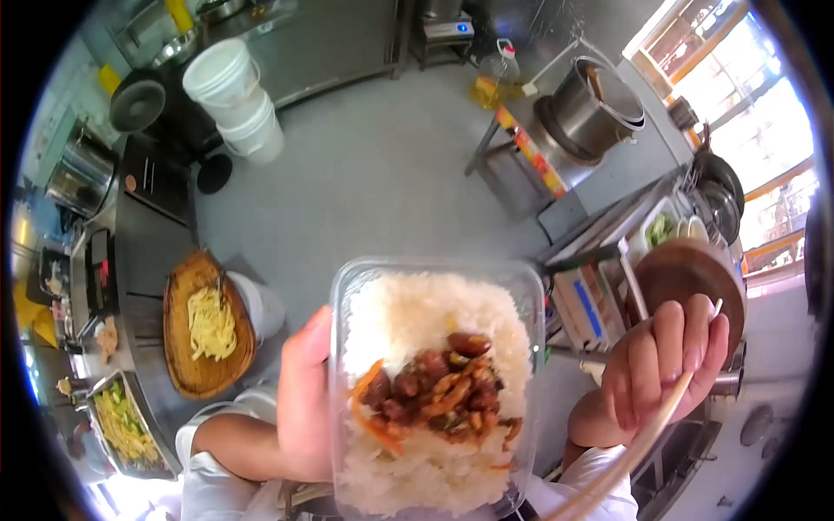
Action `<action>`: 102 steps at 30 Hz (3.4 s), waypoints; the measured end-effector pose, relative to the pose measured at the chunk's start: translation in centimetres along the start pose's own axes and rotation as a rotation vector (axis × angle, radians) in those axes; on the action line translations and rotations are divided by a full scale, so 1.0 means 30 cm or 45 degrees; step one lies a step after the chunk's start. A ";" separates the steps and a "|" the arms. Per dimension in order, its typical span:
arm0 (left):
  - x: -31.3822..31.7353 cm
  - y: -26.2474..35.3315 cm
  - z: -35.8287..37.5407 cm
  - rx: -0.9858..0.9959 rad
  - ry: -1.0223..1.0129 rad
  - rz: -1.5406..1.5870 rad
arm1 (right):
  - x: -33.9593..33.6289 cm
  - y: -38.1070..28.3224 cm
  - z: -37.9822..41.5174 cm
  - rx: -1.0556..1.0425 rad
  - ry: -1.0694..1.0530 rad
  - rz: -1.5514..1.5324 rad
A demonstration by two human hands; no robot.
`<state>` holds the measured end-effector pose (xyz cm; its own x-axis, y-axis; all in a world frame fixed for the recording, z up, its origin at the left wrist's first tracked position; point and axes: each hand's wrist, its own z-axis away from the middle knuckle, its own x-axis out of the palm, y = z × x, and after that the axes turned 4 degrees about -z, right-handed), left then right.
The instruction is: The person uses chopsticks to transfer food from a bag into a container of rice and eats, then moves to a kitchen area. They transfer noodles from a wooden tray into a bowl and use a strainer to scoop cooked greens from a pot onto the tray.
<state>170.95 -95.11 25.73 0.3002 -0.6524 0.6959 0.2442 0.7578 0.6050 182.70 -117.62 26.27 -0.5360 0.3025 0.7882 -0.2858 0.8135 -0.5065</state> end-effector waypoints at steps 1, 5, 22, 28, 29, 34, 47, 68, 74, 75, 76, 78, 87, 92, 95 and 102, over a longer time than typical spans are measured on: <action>0.015 0.011 -0.053 -0.014 0.005 0.167 | -0.008 -0.015 -0.071 0.045 -0.052 -0.052; 0.051 0.064 -0.299 -0.072 -0.024 0.432 | -0.090 -0.047 -0.319 0.481 -0.003 -0.263; 0.064 0.653 -1.576 -0.211 -0.306 0.238 | -0.833 0.433 -1.272 -0.174 0.925 0.731; 0.019 0.722 -1.887 -0.330 -0.157 0.228 | -0.980 0.407 -1.360 -0.119 0.561 0.906; 0.001 0.735 -1.938 -0.336 -0.129 0.199 | -1.047 0.422 -1.350 -0.143 0.406 1.087; 0.083 0.820 -2.098 -0.131 -0.165 0.124 | -1.370 0.158 -1.397 0.157 0.928 0.766; 0.153 0.866 -2.553 0.167 -0.347 0.442 | -1.729 -0.655 -1.525 0.149 1.416 -0.186; 0.305 0.978 -3.153 -0.066 -0.709 0.418 | -1.464 -0.925 -1.611 1.203 1.298 2.715; 0.276 0.978 -3.196 -0.078 -0.743 0.415 | -1.317 -1.059 -1.709 1.097 1.263 2.778; 0.265 0.988 -3.202 -0.070 -0.726 0.352 | -1.316 -1.076 -1.723 1.116 1.192 2.773; 0.260 0.994 -3.203 -0.071 -0.701 0.328 | -1.318 -1.096 -1.742 1.130 1.117 2.766; 0.250 1.007 -3.203 -0.091 -0.641 0.318 | -1.332 -1.108 -1.795 1.438 1.300 2.526; 0.253 1.009 -3.181 -0.109 -0.438 0.232 | -1.564 -1.086 -1.748 1.523 1.329 2.553; 0.282 1.000 -3.149 -0.066 -0.344 0.115 | -1.591 -1.010 -1.662 1.210 1.418 2.734; 0.300 0.995 -3.139 -0.041 -0.264 0.105 | -1.602 -0.971 -1.629 1.080 1.492 2.843; 0.319 0.985 -3.113 -0.052 -0.225 0.119 | -1.778 -0.783 -1.604 1.225 1.638 2.799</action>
<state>267.15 -77.89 14.16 0.1577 -0.5681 0.8077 0.2614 0.8128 0.5207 256.22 -128.97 12.96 -0.1044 0.1470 -0.9836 -0.5502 -0.8324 -0.0660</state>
